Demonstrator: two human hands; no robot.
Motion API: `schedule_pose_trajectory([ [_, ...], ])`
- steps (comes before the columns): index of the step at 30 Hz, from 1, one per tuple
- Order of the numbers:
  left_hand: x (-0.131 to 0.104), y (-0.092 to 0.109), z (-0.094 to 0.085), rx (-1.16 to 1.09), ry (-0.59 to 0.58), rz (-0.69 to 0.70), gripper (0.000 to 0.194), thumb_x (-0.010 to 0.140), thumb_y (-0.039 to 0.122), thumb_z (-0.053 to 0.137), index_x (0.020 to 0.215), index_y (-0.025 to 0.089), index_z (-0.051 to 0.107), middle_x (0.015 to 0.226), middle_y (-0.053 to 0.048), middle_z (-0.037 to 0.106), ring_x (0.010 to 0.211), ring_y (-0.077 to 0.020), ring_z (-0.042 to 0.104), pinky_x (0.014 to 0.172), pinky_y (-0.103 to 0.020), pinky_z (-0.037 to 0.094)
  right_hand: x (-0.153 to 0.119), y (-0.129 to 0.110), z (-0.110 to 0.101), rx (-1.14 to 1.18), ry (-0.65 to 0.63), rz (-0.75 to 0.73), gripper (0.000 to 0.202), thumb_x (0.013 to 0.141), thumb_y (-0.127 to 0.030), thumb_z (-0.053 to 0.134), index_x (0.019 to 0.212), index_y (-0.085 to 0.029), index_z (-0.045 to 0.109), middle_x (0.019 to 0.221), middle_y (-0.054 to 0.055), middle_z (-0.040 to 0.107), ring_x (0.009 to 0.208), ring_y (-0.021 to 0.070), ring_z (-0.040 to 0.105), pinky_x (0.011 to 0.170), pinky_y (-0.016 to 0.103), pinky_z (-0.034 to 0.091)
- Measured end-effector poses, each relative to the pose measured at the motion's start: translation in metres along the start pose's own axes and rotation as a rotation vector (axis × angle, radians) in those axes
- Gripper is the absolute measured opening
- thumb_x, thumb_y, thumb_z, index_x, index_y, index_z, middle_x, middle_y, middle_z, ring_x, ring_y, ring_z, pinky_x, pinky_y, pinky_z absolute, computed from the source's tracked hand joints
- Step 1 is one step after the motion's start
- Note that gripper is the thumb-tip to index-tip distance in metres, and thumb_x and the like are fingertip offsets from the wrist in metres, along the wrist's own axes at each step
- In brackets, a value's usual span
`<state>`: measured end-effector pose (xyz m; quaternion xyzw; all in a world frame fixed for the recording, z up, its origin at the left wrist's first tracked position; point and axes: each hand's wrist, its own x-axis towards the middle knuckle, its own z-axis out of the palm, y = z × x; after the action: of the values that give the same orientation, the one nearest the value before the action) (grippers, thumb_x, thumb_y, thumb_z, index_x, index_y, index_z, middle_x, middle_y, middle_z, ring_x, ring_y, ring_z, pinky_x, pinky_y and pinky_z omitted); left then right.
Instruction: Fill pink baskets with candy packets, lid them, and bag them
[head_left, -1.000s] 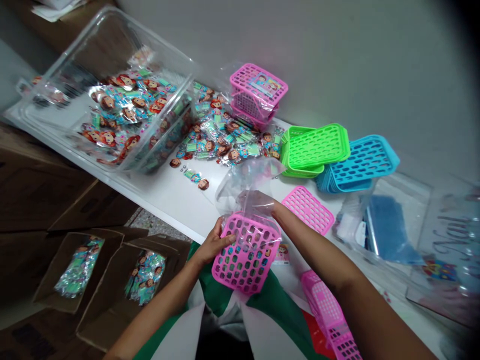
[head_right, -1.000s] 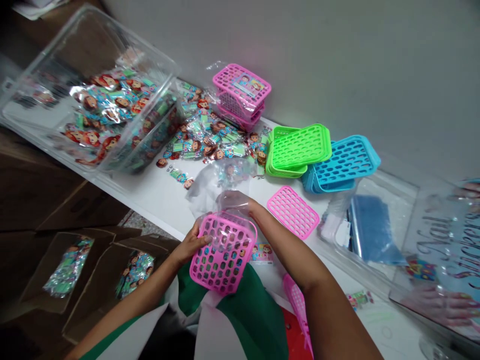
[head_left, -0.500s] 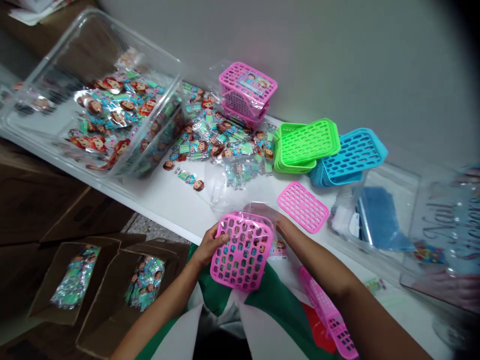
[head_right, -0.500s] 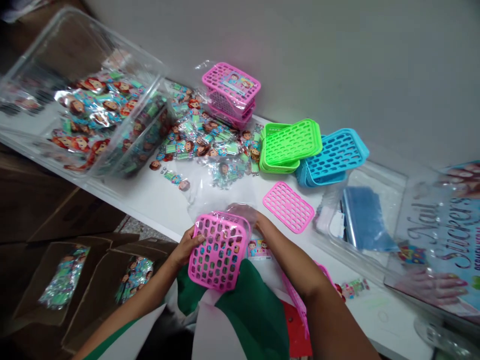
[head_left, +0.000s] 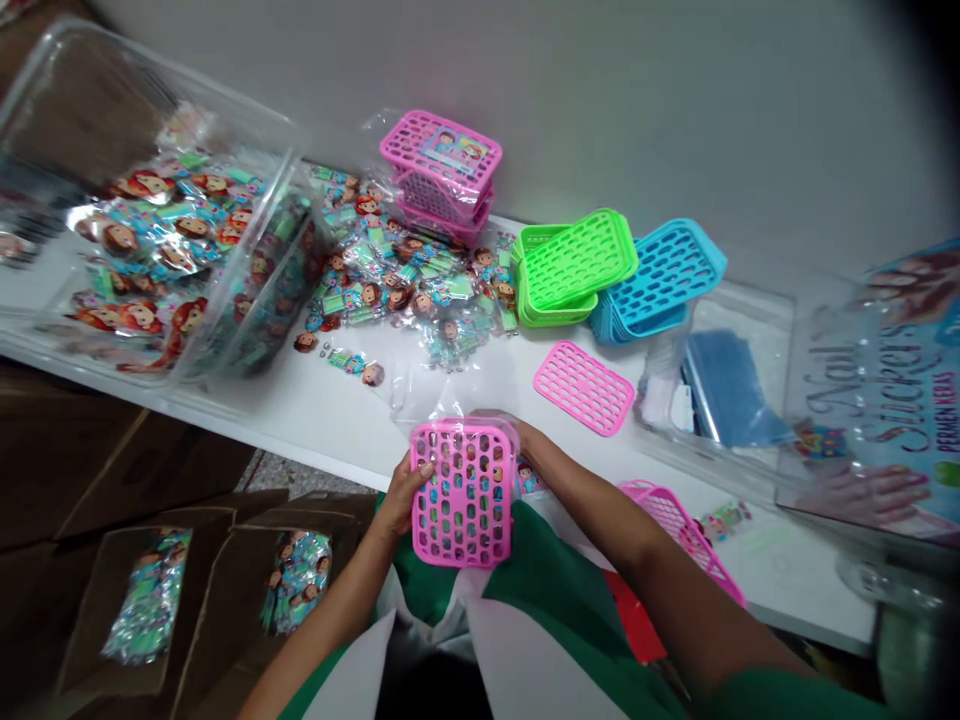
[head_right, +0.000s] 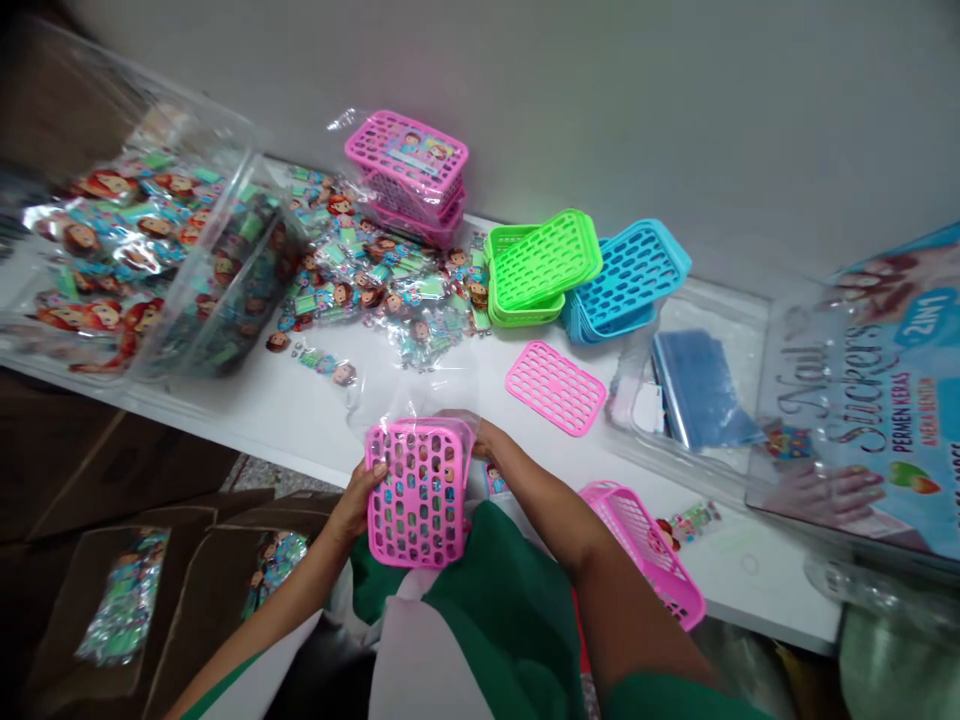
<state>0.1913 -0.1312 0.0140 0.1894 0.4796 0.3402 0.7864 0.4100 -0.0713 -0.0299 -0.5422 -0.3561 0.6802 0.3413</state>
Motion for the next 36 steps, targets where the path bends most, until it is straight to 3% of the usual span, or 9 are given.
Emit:
schedule_pose_trajectory([
  [3,0.000,-0.003,-0.004,-0.002,0.022,-0.007,0.054,0.072,0.036,0.070,0.119,0.016,0.053,0.096,-0.009,0.071,0.079,-0.0246,0.069,0.076,-0.037,0.053,-0.016,0.007,-0.002,0.053,0.037,0.035,0.032,0.074,-0.046,0.062,0.078,-0.014,0.061,0.067,0.001,0.064,0.063,0.0139,0.059,0.063,0.028,0.051],
  [6,0.001,-0.005,-0.007,-0.016,0.038,-0.012,0.050,0.074,0.036,0.069,0.117,0.016,0.054,0.094,-0.008,0.071,0.078,-0.0239,0.070,0.076,-0.037,0.053,-0.040,0.012,-0.005,0.017,0.409,-0.128,0.030,0.082,-0.042,0.053,0.102,-0.019,0.058,0.094,0.004,0.065,0.079,0.0141,0.060,0.078,0.030,0.050],
  [8,0.002,-0.007,-0.007,-0.018,0.044,-0.013,0.050,0.074,0.037,0.069,0.117,0.016,0.054,0.092,-0.008,0.072,0.078,-0.0242,0.070,0.076,-0.038,0.053,-0.057,0.012,-0.007,-0.158,0.540,-0.307,0.030,0.085,-0.036,0.051,0.110,-0.021,0.055,0.102,0.006,0.061,0.087,0.0150,0.059,0.084,0.033,0.048],
  [12,0.005,-0.009,-0.005,-0.002,0.023,-0.019,0.052,0.073,0.039,0.070,0.116,0.014,0.054,0.089,-0.009,0.072,0.077,-0.0246,0.069,0.075,-0.038,0.053,-0.074,0.004,-0.012,-0.562,0.410,-0.615,0.029,0.086,-0.026,0.050,0.114,-0.020,0.056,0.109,0.010,0.059,0.097,0.0194,0.057,0.084,0.038,0.049],
  [15,0.006,-0.009,-0.005,0.004,0.010,-0.029,0.052,0.075,0.038,0.068,0.118,0.013,0.052,0.084,-0.008,0.072,0.071,-0.0229,0.069,0.071,-0.036,0.054,-0.072,-0.002,-0.020,-0.751,0.335,-0.750,0.026,0.090,-0.021,0.045,0.113,-0.020,0.059,0.103,0.009,0.064,0.095,0.0201,0.058,0.083,0.039,0.048],
  [20,0.004,-0.010,-0.006,-0.003,0.021,-0.048,0.047,0.076,0.038,0.066,0.113,0.011,0.055,0.085,-0.009,0.072,0.071,-0.0237,0.069,0.071,-0.037,0.054,-0.072,0.003,-0.021,-0.895,0.388,-0.902,0.024,0.091,-0.016,0.046,0.109,-0.019,0.061,0.085,0.008,0.067,0.076,0.0193,0.058,0.070,0.036,0.048],
  [27,0.004,-0.016,-0.007,-0.086,0.091,-0.084,0.048,0.074,0.035,0.068,0.116,0.017,0.055,0.087,-0.005,0.071,0.072,-0.0233,0.069,0.076,-0.039,0.053,-0.085,0.016,-0.013,-0.844,0.420,-0.826,0.023,0.090,-0.016,0.048,0.107,-0.021,0.062,0.087,0.006,0.068,0.077,0.0199,0.059,0.070,0.036,0.048],
  [32,0.004,-0.016,-0.009,-0.094,0.078,-0.173,0.051,0.076,0.037,0.065,0.120,0.017,0.051,0.093,-0.008,0.071,0.079,-0.0255,0.069,0.075,-0.039,0.053,-0.088,0.016,-0.014,-0.729,0.332,-0.719,0.023,0.090,-0.021,0.046,0.103,-0.023,0.065,0.090,0.006,0.068,0.083,0.0194,0.062,0.075,0.036,0.051],
  [36,0.003,-0.018,-0.006,-0.054,0.024,-0.060,0.049,0.074,0.030,0.067,0.119,0.018,0.051,0.099,-0.007,0.069,0.084,-0.0233,0.068,0.076,-0.035,0.053,-0.088,0.014,-0.012,-0.567,0.375,-0.502,0.024,0.091,-0.028,0.045,0.105,-0.023,0.064,0.098,0.006,0.067,0.091,0.0194,0.061,0.082,0.035,0.050],
])
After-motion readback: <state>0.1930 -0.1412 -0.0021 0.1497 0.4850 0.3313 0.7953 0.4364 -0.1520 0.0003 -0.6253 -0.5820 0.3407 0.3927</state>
